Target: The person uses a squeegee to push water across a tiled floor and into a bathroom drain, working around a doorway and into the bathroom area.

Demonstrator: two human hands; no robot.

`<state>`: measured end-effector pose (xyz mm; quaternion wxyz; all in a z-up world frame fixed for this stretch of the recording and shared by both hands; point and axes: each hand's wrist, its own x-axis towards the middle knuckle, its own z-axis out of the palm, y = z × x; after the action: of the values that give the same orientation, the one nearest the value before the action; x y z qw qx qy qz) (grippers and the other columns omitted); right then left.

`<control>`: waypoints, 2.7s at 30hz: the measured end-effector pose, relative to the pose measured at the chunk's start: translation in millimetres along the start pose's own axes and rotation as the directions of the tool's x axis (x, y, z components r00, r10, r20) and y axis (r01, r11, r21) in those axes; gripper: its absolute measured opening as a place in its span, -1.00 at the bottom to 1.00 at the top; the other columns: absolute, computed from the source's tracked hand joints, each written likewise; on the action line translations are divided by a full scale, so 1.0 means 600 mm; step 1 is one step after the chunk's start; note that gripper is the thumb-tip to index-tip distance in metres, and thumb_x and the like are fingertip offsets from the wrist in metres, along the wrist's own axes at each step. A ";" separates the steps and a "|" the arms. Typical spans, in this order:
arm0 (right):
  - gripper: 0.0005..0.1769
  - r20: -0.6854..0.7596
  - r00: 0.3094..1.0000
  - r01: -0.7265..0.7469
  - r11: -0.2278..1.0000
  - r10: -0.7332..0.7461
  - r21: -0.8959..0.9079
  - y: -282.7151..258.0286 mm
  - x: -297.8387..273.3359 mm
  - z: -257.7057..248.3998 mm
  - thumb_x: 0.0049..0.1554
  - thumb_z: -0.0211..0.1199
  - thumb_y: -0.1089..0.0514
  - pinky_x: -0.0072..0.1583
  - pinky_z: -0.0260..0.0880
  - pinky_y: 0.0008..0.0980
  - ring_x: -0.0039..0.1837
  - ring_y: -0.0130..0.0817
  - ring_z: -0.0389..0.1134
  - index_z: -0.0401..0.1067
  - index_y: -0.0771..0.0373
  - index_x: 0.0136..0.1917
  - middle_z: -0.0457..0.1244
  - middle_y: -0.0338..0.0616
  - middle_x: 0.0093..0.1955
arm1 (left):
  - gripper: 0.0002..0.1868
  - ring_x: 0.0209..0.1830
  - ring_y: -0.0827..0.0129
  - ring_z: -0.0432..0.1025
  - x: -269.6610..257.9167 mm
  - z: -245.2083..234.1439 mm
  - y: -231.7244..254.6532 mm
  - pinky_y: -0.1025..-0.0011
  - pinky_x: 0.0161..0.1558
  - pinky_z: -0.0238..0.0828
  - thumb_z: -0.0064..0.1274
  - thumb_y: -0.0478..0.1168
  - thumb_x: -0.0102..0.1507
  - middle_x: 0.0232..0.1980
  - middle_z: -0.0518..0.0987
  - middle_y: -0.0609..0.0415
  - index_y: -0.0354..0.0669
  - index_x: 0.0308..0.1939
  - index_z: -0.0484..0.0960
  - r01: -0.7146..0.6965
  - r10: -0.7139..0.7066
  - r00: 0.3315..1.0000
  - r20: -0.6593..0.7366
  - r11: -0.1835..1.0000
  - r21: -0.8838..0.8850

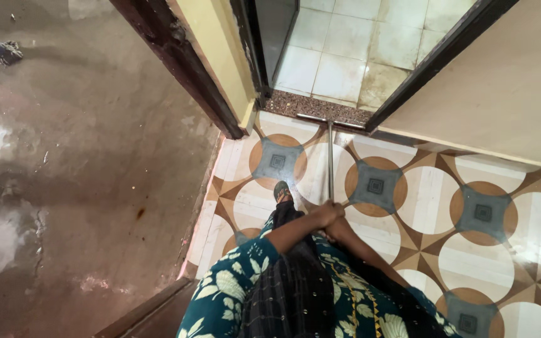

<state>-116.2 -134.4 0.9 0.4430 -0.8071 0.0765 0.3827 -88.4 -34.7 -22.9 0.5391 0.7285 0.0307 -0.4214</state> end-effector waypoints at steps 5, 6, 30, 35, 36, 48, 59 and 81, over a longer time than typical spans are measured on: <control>-0.73 -0.033 0.991 0.122 0.976 -0.130 -0.181 -0.010 0.027 -0.016 0.17 0.21 0.08 -0.46 0.19 -0.29 -0.50 -0.29 0.30 0.49 0.26 -0.30 0.33 -0.06 -0.46 | -0.31 0.10 -0.19 0.51 0.018 -0.023 0.023 0.22 -0.01 0.43 0.02 0.14 0.36 0.13 0.54 -0.45 -0.43 0.30 0.39 0.006 -0.006 1.000 -0.010 1.000 0.021; -0.72 -0.008 0.994 0.104 0.977 -0.107 -0.188 -0.013 0.043 -0.024 0.16 0.22 0.07 -0.45 0.21 -0.29 -0.49 -0.29 0.31 0.52 0.27 -0.30 0.34 -0.04 -0.45 | -0.31 0.10 -0.20 0.51 0.029 -0.034 0.034 0.21 -0.01 0.43 0.01 0.14 0.36 0.13 0.54 -0.45 -0.43 0.30 0.39 0.026 -0.026 1.000 0.007 1.000 -0.014; -0.60 -0.005 0.980 0.185 0.911 -0.201 -0.368 -0.046 0.057 -0.033 0.17 0.17 0.10 -0.08 0.32 0.03 0.01 0.23 0.41 0.51 0.49 0.11 0.37 0.25 -0.01 | -0.29 0.16 -0.22 0.46 0.049 -0.053 0.040 0.15 0.11 0.38 0.01 0.12 0.34 0.19 0.50 -0.44 -0.42 0.33 0.34 0.030 -0.031 0.997 0.077 1.000 0.006; -0.67 -0.033 0.966 0.222 0.890 -0.256 -0.398 -0.062 0.069 -0.033 0.13 0.18 0.12 -0.12 0.34 -0.01 -0.06 0.14 0.42 0.52 0.43 0.03 0.37 0.19 -0.08 | -0.29 0.18 -0.23 0.45 0.050 -0.067 0.045 0.13 0.13 0.37 0.01 0.11 0.34 0.20 0.49 -0.44 -0.42 0.34 0.33 0.006 -0.008 0.999 0.048 0.999 0.040; -0.69 -0.025 0.980 0.171 0.904 -0.197 -0.391 -0.064 0.078 -0.040 0.12 0.18 0.13 -0.13 0.34 -0.02 -0.08 0.12 0.42 0.52 0.41 0.02 0.37 0.18 -0.10 | -0.29 0.18 -0.23 0.45 0.061 -0.075 0.051 0.13 0.13 0.36 0.01 0.11 0.34 0.21 0.49 -0.44 -0.42 0.34 0.33 0.030 -0.030 0.998 0.061 1.000 0.002; -0.66 -0.006 0.927 0.303 0.759 -0.375 -0.577 -0.049 0.040 -0.015 -0.09 0.29 0.16 -0.10 0.42 -0.02 -0.10 0.09 0.42 0.55 0.28 -0.01 0.38 0.15 -0.11 | -0.28 0.21 -0.24 0.42 -0.005 -0.028 0.006 0.10 0.19 0.34 0.00 0.11 0.33 0.24 0.46 -0.44 -0.42 0.35 0.31 -0.025 0.024 1.000 0.017 0.997 0.069; -0.59 -0.158 0.730 0.523 0.692 -0.665 -0.496 0.074 -0.059 0.094 0.12 0.11 0.18 0.06 0.38 0.00 0.10 0.17 0.37 0.45 0.43 0.19 0.34 0.28 0.09 | -0.27 0.24 -0.25 0.40 -0.087 0.039 -0.048 0.07 0.24 0.32 0.00 0.10 0.33 0.27 0.44 -0.43 -0.42 0.37 0.29 -0.013 0.021 0.998 -0.067 0.993 0.118; -0.57 -0.071 0.923 0.285 0.796 -0.378 -0.535 -0.022 -0.087 0.178 -0.09 0.41 0.02 -0.12 0.44 -0.07 -0.15 0.06 0.43 0.50 0.33 -0.02 0.40 0.15 -0.17 | -0.42 -0.16 -0.13 0.57 -0.168 -0.034 -0.112 0.09 -0.28 0.58 -0.10 0.06 0.33 0.07 0.55 -0.37 -0.24 0.29 0.33 0.047 -0.041 0.996 0.074 0.996 -0.081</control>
<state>-204.9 -55.4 11.6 0.2629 -0.9266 -0.1332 0.2334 -174.8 50.7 -7.4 0.5601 0.6889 0.0448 -0.4579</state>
